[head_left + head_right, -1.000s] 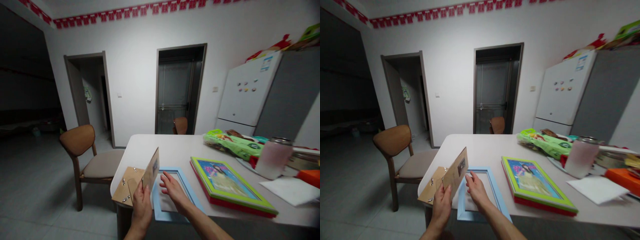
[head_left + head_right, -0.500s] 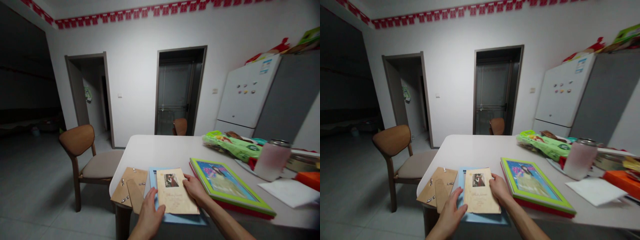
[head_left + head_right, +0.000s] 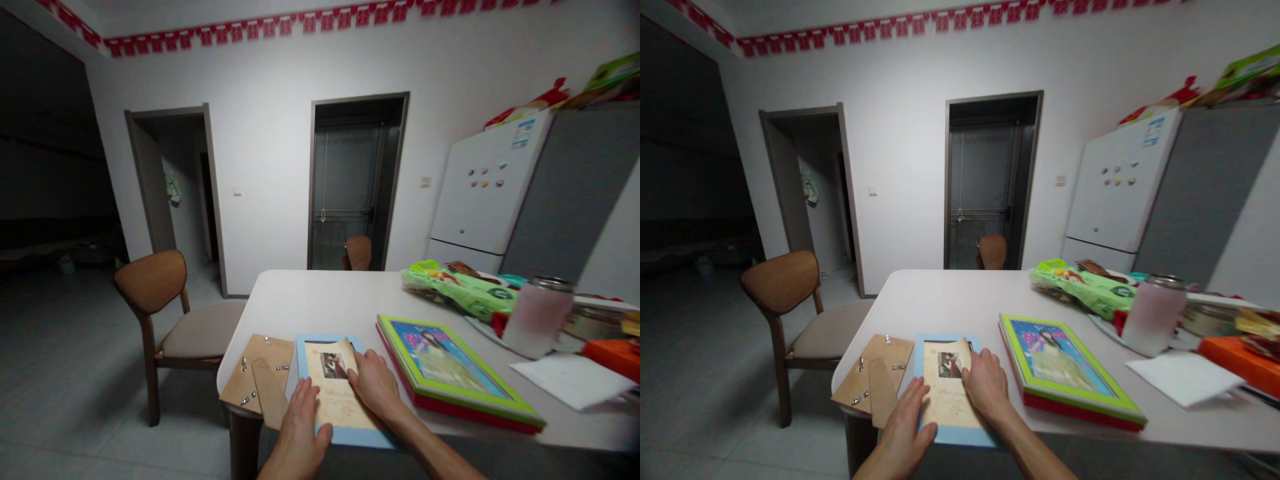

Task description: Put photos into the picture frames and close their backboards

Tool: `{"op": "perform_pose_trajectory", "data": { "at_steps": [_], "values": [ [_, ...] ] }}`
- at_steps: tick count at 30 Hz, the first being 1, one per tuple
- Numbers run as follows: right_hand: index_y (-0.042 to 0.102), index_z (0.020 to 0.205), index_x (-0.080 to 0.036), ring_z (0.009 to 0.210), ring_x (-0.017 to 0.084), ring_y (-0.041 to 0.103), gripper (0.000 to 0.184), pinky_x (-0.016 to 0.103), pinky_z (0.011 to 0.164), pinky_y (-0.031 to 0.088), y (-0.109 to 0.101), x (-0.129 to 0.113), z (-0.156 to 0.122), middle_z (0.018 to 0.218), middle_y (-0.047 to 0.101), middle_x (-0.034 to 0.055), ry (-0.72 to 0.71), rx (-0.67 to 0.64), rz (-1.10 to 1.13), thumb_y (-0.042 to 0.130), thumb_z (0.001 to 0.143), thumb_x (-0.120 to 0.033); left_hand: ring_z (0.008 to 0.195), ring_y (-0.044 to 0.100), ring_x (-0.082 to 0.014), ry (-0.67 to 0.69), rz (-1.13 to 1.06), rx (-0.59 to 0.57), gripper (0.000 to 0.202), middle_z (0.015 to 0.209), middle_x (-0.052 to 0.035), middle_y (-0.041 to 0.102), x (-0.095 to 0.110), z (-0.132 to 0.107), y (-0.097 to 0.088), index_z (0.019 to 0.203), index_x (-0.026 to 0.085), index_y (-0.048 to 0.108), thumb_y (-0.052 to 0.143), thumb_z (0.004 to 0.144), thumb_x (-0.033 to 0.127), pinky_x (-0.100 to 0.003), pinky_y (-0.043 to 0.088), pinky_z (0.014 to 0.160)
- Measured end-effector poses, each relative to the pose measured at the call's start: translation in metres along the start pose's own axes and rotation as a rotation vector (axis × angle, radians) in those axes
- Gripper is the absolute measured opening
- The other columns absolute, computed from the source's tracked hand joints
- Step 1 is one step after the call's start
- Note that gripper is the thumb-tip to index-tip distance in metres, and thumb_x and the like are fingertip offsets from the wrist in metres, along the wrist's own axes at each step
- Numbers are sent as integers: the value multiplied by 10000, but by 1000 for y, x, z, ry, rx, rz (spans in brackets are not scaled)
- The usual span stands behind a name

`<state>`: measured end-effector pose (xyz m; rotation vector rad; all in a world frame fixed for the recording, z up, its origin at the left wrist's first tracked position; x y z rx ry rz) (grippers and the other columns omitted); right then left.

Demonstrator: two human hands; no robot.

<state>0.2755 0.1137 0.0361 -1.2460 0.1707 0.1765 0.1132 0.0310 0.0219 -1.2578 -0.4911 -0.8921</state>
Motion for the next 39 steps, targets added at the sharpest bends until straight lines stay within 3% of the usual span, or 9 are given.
{"op": "perform_pose_trajectory", "data": {
  "at_steps": [4,7,11,16,21,25,29,34,39],
  "values": [
    [521,1028,-139,845,235,482,352,302,673,344,-1,0,-3,884,538,119,-39,49,-50,445,709,-267,1187,314,-218,53,-22,38,562,1280,-112,376,-3,-3,-33,1151,130,445,456,590,111,-373,237,1002],
    [429,1158,-127,905,244,458,466,313,708,336,-9,-8,-5,978,523,129,-26,86,37,440,719,-284,1206,279,-196,11,74,120,628,1299,-91,350,-34,-9,-72,1171,136,422,403,548,56,-364,198,1014],
    [492,1107,-166,956,218,447,395,302,796,307,-14,-68,-21,1047,532,105,-241,-48,275,427,740,-295,1212,260,-219,-128,378,130,652,1297,-108,351,-87,-16,-103,1158,121,436,422,510,45,-374,206,1003],
    [503,1075,-215,914,261,462,474,385,789,292,-2,-148,-48,960,575,93,-424,-193,321,479,673,-464,1186,313,-205,-159,563,162,519,1248,-97,418,-105,-16,-104,1092,124,485,454,575,93,-345,252,983],
    [487,1075,-214,889,258,462,531,391,774,311,21,-169,-49,957,539,99,-406,-175,319,570,561,-320,1070,454,-221,-78,527,225,478,1131,-86,532,-101,-14,-103,1014,153,532,498,541,101,-347,340,928],
    [478,1094,-212,924,246,444,580,361,780,340,21,-164,-45,985,514,91,-372,-183,429,553,519,-226,997,514,-238,4,481,311,459,1076,-98,569,-96,-18,-109,1010,156,536,549,551,149,-374,405,874],
    [483,1097,-185,955,207,438,585,322,844,338,-5,-142,-46,1013,512,77,-423,-168,592,516,513,-164,1053,478,-248,75,453,342,482,1149,-123,518,-70,-20,-102,1034,163,524,604,559,177,-398,408,879],
    [499,1073,-172,999,193,445,546,330,912,307,-30,-80,-48,1046,523,73,-395,-165,617,446,531,-127,1086,447,-258,139,352,229,540,1188,-153,477,-20,-8,-60,1063,143,503,645,543,121,-421,385,904],
    [502,1080,-161,1006,195,462,538,319,912,319,-36,-23,-48,1052,531,80,-312,-204,523,436,546,-156,1131,392,-261,107,261,37,560,1224,-191,424,14,4,-14,1076,80,495,679,550,138,-394,336,951]
  ]
}}
Point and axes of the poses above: each hand's wrist, its own z-axis towards the middle knuckle, its own y-axis out of the palm, x = y × z, the point moved 6 cm from there along z, towards the middle knuckle
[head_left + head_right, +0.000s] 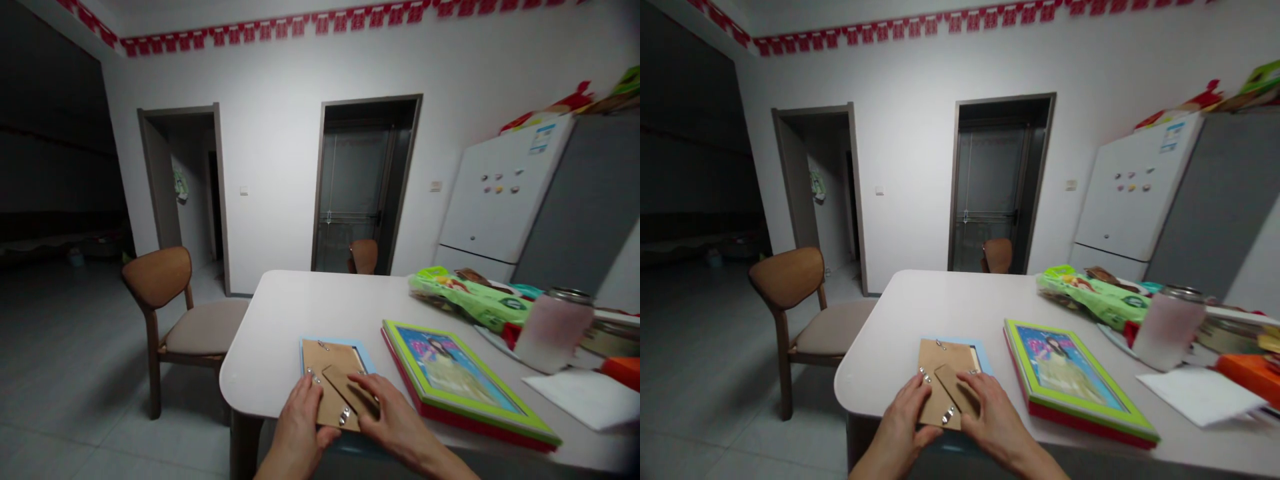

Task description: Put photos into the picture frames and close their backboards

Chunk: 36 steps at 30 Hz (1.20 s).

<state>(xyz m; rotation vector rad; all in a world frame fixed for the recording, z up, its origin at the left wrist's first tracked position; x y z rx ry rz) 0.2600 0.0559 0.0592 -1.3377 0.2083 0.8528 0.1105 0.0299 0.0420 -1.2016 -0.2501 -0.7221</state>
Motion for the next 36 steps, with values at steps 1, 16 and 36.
{"op": "perform_pose_trajectory", "data": {
  "at_steps": [1,16,36],
  "values": [
    [506,1078,-154,998,196,468,541,316,907,325,-3,6,-2,1045,537,83,15,-8,-14,437,541,-157,1135,386,-264,-9,-5,-32,561,1226,-195,419,4,2,5,1076,72,495,681,552,139,-394,327,956],
    [606,931,-172,943,197,481,321,293,832,350,7,34,3,1008,565,81,-18,60,-193,445,658,-222,1205,274,-225,-56,56,-231,378,1257,-81,415,8,1,15,1077,178,491,529,710,258,-442,190,990],
    [638,799,-147,881,164,487,300,251,809,333,1,50,29,922,529,93,24,33,-370,343,740,-153,1187,309,-204,-54,34,-272,520,1257,-85,416,7,-5,17,1129,149,445,603,643,247,-373,192,1007]
  ]
}}
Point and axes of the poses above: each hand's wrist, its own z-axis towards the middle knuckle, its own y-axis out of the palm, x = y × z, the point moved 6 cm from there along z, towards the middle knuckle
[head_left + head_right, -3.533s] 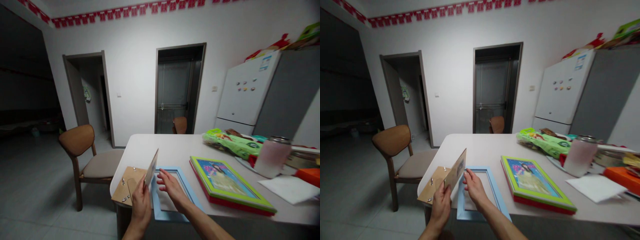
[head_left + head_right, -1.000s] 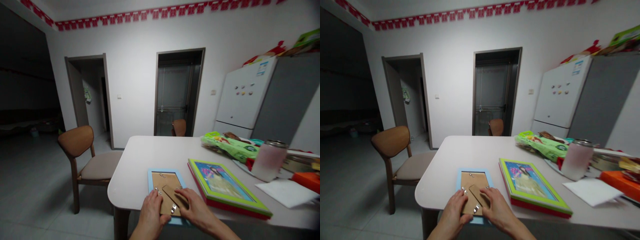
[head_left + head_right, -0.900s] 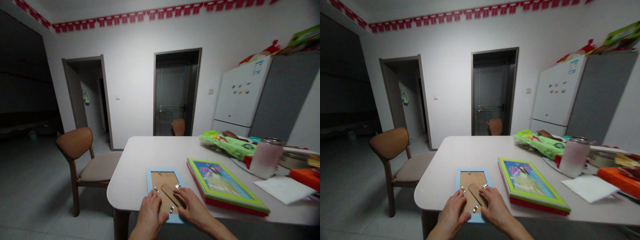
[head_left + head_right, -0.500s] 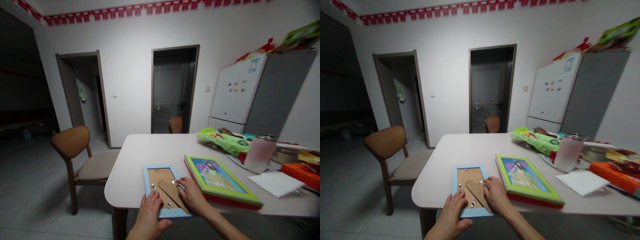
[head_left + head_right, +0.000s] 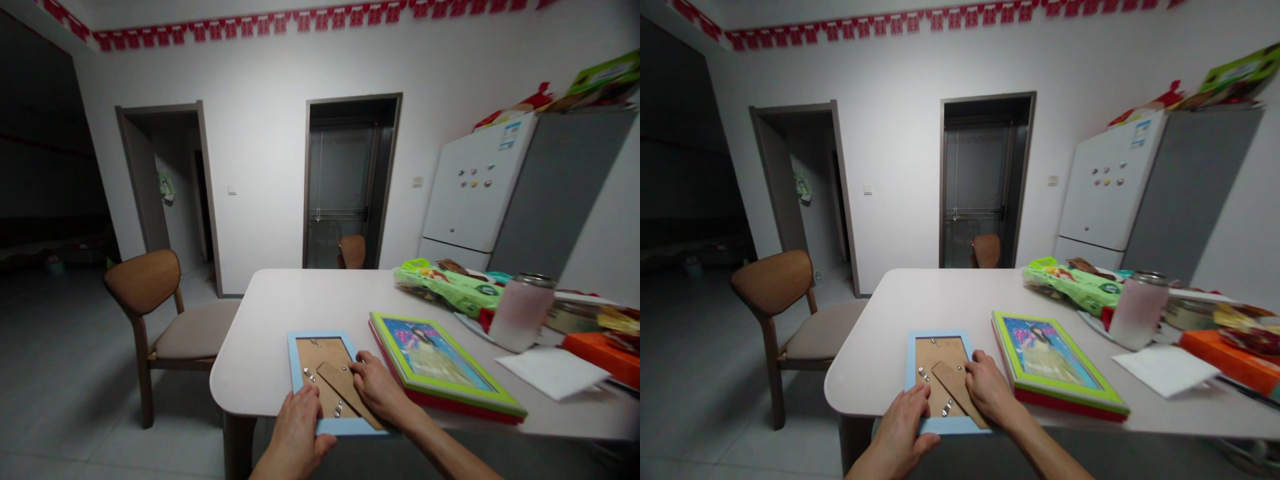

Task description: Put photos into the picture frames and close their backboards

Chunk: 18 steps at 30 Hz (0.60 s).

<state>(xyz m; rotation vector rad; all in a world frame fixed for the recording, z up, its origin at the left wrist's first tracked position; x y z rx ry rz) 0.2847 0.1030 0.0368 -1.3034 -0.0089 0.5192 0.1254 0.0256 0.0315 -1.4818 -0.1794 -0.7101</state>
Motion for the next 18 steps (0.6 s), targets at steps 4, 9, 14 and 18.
{"op": "perform_pose_trajectory", "data": {
  "at_steps": [4,9,14,18],
  "values": [
    [615,934,-181,936,181,472,305,272,822,327,-3,-10,3,986,556,86,-20,26,6,378,742,-178,1181,317,-219,-1,-9,-24,571,1265,-96,404,-2,-3,0,1146,144,439,620,614,245,-374,197,1008],
    [616,941,-187,865,156,520,294,237,754,347,10,-29,31,928,615,71,7,-1,100,388,764,-242,1184,311,-230,-10,-3,-58,626,1275,-109,387,1,-9,3,1176,126,414,629,601,251,-370,197,1011],
    [653,776,-194,698,133,555,233,215,601,338,33,-26,60,771,656,54,148,-12,91,437,736,-273,1189,305,-231,-8,-1,-93,584,1279,-101,383,2,-11,8,1138,150,457,634,597,280,-389,193,1009],
    [649,741,-181,613,117,547,240,212,514,305,47,-17,72,741,661,51,225,-16,84,447,731,-310,1193,297,-237,-10,-15,-99,564,1285,-103,374,0,-10,12,1112,151,481,640,590,291,-403,189,1008]
  ]
}}
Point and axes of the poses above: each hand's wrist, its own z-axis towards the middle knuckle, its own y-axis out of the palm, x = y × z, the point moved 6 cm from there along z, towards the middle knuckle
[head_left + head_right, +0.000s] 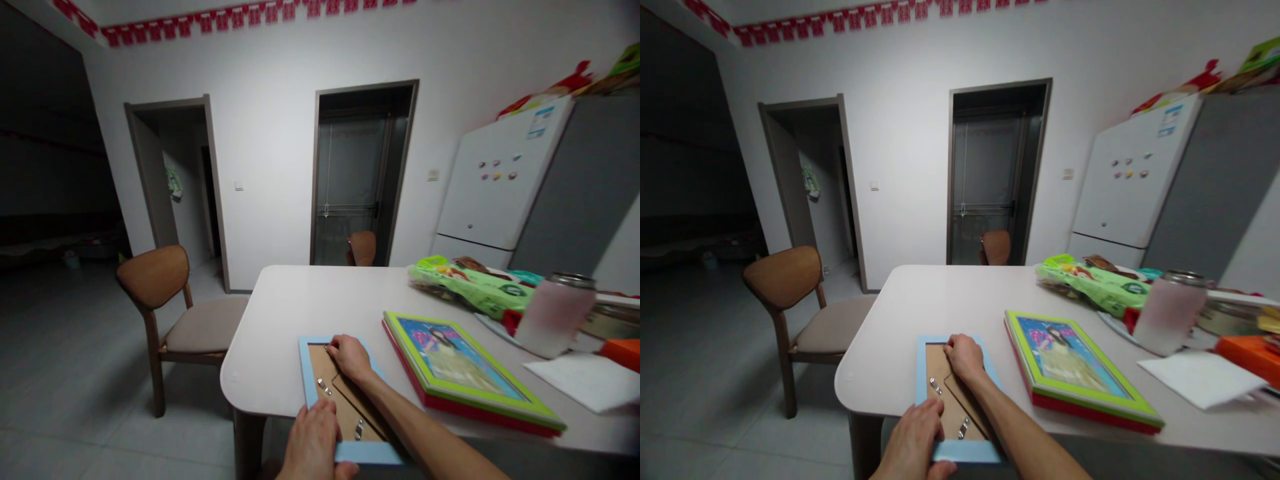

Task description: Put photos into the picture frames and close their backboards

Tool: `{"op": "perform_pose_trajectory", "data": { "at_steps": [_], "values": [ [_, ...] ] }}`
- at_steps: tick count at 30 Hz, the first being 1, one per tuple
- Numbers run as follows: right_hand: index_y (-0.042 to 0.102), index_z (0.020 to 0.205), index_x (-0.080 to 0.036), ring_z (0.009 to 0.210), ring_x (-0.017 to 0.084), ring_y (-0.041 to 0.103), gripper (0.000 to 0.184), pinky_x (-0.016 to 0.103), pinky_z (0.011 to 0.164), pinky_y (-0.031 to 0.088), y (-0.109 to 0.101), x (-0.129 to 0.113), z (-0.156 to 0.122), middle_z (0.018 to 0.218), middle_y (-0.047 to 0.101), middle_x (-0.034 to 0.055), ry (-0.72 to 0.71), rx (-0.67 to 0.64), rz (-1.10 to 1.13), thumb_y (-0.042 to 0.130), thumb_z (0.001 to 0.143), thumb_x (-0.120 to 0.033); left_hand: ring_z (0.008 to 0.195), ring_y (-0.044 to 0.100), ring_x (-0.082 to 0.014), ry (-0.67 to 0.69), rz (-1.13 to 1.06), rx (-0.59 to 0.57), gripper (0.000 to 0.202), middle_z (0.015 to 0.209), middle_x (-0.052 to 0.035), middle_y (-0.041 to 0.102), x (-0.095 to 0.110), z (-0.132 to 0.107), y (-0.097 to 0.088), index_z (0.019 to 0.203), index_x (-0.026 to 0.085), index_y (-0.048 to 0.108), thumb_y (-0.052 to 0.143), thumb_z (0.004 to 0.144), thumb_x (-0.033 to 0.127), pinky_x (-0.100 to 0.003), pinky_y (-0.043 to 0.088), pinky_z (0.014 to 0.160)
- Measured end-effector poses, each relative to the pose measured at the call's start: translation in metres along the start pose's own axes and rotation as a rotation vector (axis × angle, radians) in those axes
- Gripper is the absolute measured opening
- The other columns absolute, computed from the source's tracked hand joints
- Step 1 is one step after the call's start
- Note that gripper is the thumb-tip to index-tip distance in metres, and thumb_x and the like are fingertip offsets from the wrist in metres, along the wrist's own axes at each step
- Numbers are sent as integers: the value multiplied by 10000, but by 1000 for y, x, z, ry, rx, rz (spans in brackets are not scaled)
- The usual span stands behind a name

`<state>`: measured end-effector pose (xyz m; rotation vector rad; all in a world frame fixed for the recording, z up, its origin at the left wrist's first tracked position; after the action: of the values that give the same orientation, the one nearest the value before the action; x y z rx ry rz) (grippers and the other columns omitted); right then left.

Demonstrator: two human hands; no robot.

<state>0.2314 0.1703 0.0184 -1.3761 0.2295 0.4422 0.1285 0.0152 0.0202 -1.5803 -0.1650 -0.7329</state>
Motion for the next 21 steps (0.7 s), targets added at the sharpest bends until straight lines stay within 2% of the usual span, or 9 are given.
{"op": "perform_pose_trajectory", "data": {
  "at_steps": [4,9,12,17,21],
  "values": [
    [642,724,-155,603,121,545,258,215,499,301,5,6,7,732,659,69,60,6,-1,463,721,-341,1198,287,-241,3,-10,25,648,1289,-114,364,-2,0,2,1187,134,403,625,598,289,-405,181,1011],
    [633,738,-159,625,129,548,234,218,520,316,-3,1,3,748,657,68,41,34,19,461,721,-317,1176,321,-264,2,-22,10,702,1264,-148,391,-4,0,1,1199,101,389,648,567,265,-396,206,1006],
    [634,755,-168,648,130,551,242,220,561,339,-9,-10,-11,747,656,55,-47,20,56,439,737,-309,1171,331,-256,8,-30,8,712,1259,-140,400,-5,0,-1,1195,106,394,665,554,255,-383,209,1007],
    [654,644,-198,671,122,544,174,210,644,353,-11,-33,-44,676,648,11,-273,-84,118,493,685,-247,1177,322,-239,2,-38,35,644,1264,-120,398,-4,-1,-4,1164,126,428,657,577,256,-372,194,1012],
    [662,667,-196,736,145,526,195,242,701,344,-19,-44,-63,711,638,30,-366,-30,118,472,692,-227,1170,328,-238,4,-27,48,599,1253,-110,412,0,-3,-8,1140,143,445,645,585,245,-374,202,1006]
  ]
}}
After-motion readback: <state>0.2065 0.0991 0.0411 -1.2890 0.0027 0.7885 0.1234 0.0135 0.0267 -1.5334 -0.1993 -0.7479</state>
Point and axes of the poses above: each hand's wrist, its own z-axis towards the middle knuckle, its own y-axis out of the palm, x = y × z, the point moved 6 cm from there along z, towards the middle knuckle
